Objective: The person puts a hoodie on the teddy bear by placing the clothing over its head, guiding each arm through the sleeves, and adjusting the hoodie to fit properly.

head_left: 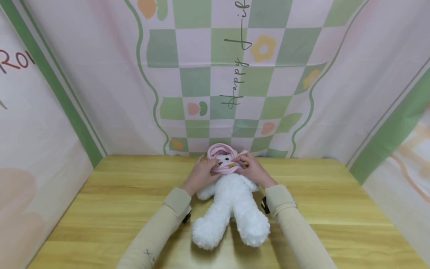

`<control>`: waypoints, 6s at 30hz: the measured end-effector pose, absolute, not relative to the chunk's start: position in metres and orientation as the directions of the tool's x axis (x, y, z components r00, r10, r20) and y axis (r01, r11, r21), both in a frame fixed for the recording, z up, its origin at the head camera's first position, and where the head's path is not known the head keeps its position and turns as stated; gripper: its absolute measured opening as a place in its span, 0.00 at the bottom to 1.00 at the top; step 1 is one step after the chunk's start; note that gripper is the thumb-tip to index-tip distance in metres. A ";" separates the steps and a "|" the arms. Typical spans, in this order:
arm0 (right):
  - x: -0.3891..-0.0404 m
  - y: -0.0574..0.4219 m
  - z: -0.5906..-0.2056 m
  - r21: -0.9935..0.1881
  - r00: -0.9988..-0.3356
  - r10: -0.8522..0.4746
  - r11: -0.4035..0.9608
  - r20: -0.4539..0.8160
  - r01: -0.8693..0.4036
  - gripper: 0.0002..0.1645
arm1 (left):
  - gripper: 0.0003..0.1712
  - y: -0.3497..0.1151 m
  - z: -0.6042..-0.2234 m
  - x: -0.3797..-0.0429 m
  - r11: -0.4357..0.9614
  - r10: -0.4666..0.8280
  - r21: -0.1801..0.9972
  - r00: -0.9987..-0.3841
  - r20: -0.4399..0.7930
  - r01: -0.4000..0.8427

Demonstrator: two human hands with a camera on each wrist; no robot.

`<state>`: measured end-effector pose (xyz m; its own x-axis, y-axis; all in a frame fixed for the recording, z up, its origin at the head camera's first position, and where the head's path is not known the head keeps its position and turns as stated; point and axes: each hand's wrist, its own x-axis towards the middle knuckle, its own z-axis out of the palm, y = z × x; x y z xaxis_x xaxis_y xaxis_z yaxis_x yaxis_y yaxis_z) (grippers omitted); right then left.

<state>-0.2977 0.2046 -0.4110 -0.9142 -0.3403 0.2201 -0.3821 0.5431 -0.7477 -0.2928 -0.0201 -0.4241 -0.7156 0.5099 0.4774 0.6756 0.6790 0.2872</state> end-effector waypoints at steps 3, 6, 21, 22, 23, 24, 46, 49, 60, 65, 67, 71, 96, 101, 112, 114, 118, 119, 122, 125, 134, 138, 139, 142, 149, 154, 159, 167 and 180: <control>-0.296 0.205 -0.410 -0.755 -0.919 -0.333 0.541 0.213 -0.371 0.22 | 0.11 -0.022 -0.428 -0.292 0.656 0.520 0.279 -0.688 0.507 0.702; -0.296 0.205 -0.411 -0.764 -0.920 -0.318 0.526 0.230 -0.374 0.25 | 0.07 -0.025 -0.432 -0.291 0.646 0.552 0.180 -0.617 0.562 0.742; -0.289 0.211 -0.420 -0.758 -0.929 -0.247 0.538 0.277 -0.369 0.17 | 0.18 -0.015 -0.401 -0.295 0.733 0.442 0.351 -0.800 0.405 0.583; -0.289 0.212 -0.421 -0.759 -0.927 -0.242 0.533 0.288 -0.375 0.16 | 0.20 -0.014 -0.398 -0.297 0.741 0.459 0.328 -0.799 0.389 0.586; -0.289 0.213 -0.422 -0.761 -0.926 -0.235 0.528 0.295 -0.377 0.15 | 0.21 -0.013 -0.395 -0.298 0.746 0.475 0.310 -0.797 0.372 0.589; -0.288 0.214 -0.423 -0.761 -0.925 -0.227 0.527 0.304 -0.379 0.13 | 0.22 -0.011 -0.394 -0.299 0.752 0.490 0.290 -0.796 0.354 0.592; -0.276 0.236 -0.426 -0.686 -0.906 -0.395 0.616 0.156 -0.387 0.11 | 0.09 0.015 -0.391 -0.293 0.800 0.291 0.384 -0.857 0.425 0.461; -0.275 0.239 -0.420 -0.683 -0.898 -0.427 0.626 0.103 -0.376 0.11 | 0.10 0.016 -0.393 -0.293 0.793 0.308 0.355 -0.828 0.468 0.496; -0.280 0.205 -0.380 -0.657 -0.925 -0.263 0.652 0.274 -0.380 0.10 | 0.18 0.008 -0.390 -0.293 0.676 0.371 0.512 -0.845 0.385 0.530; -0.287 0.179 -0.376 -0.584 -0.877 -0.365 0.654 0.312 -0.480 0.12 | 0.26 0.002 -0.393 -0.293 0.581 0.368 0.646 -0.868 0.334 0.495; -0.289 0.173 -0.377 -0.514 -0.846 -0.425 0.671 0.322 -0.534 0.14 | 0.27 -0.002 -0.394 -0.291 0.582 0.350 0.645 -0.869 0.350 0.495; -0.291 0.165 -0.378 -0.339 -0.769 -0.532 0.693 0.354 -0.636 0.19 | 0.20 -0.013 -0.395 -0.286 0.617 0.306 0.532 -0.799 0.517 0.581; -0.295 0.170 -0.368 -0.093 -0.686 -0.663 0.696 0.299 -0.712 0.16 | 0.06 -0.038 -0.422 -0.288 0.685 0.559 0.101 -0.608 0.564 0.722; -0.296 0.173 -0.370 -0.140 -0.731 -0.609 0.731 0.308 -0.667 0.19 | 0.05 -0.037 -0.420 -0.288 0.690 0.570 0.055 -0.588 0.573 0.722; -0.290 0.183 -0.369 -0.403 -0.889 -0.378 0.794 0.258 -0.454 0.13 | 0.02 -0.052 -0.421 -0.289 0.579 0.662 0.256 -0.630 0.407 0.774; -0.290 0.184 -0.368 -0.416 -0.901 -0.358 0.800 0.246 -0.432 0.14 | 0.03 -0.056 -0.422 -0.288 0.565 0.673 0.281 -0.630 0.387 0.776; -0.289 0.183 -0.367 -0.398 -0.898 -0.362 0.807 0.250 -0.436 0.14 | 0.05 -0.057 -0.422 -0.286 0.550 0.680 0.316 -0.634 0.368 0.773; -0.289 0.183 -0.367 -0.384 -0.893 -0.372 0.808 0.255 -0.446 0.14 | 0.05 -0.057 -0.422 -0.286 0.558 0.669 0.338 -0.652 0.357 0.758; -0.289 0.183 -0.368 -0.352 -0.880 -0.391 0.811 0.269 -0.467 0.15 | 0.08 -0.053 -0.419 -0.285 0.606 0.597 0.375 -0.712 0.369 0.702; -0.289 0.184 -0.370 -0.340 -0.869 -0.408 0.804 0.280 -0.487 0.17 | 0.08 -0.049 -0.415 -0.281 0.627 0.531 0.369 -0.723 0.442 0.686; -0.272 0.190 -0.375 -0.352 -0.821 -0.420 0.756 0.387 -0.552 0.05 | 0.08 -0.034 -0.416 -0.272 0.646 0.601 0.108 -0.591 0.537 0.756; -0.262 0.194 -0.379 -0.337 -0.816 -0.447 0.754 0.365 -0.564 0.03 | 0.07 -0.032 -0.421 -0.270 0.680 0.573 0.113 -0.622 0.534 0.724; -0.260 0.195 -0.380 -0.332 -0.814 -0.453 0.754 0.363 -0.567 0.03 | 0.08 -0.032 -0.422 -0.269 0.686 0.565 0.128 -0.636 0.525 0.716; -0.259 0.198 -0.384 -0.317 -0.811 -0.468 0.756 0.350 -0.573 0.02 | 0.14 -0.030 -0.422 -0.266 0.706 0.555 0.185 -0.697 0.455 0.683; -0.257 0.203 -0.391 -0.271 -0.811 -0.496 0.772 0.309 -0.575 0.10 | 0.35 -0.030 -0.423 -0.261 0.691 0.600 0.299 -0.753 0.272 0.658; -0.257 0.207 -0.393 -0.388 -0.844 -0.480 0.750 0.239 -0.536 0.13 | 0.51 -0.028 -0.423 -0.259 0.703 0.606 0.380 -0.786 0.123 0.601; -0.256 0.212 -0.391 -0.515 -0.857 -0.497 0.703 0.138 -0.490 0.19 | 0.59 -0.019 -0.423 -0.252 0.721 0.567 0.410 -0.816 0.113 0.558; -0.255 0.213 -0.397 -0.596 -0.885 -0.455 0.686 0.095 -0.417 0.20 | 0.60 -0.007 -0.425 -0.250 0.742 0.524 0.416 -0.842 0.129 0.525; -0.258 0.210 -0.396 -0.556 -0.913 -0.387 0.735 0.127 -0.389 0.09 | 0.47 0.006 -0.418 -0.248 0.731 0.574 0.289 -0.786 0.228 0.618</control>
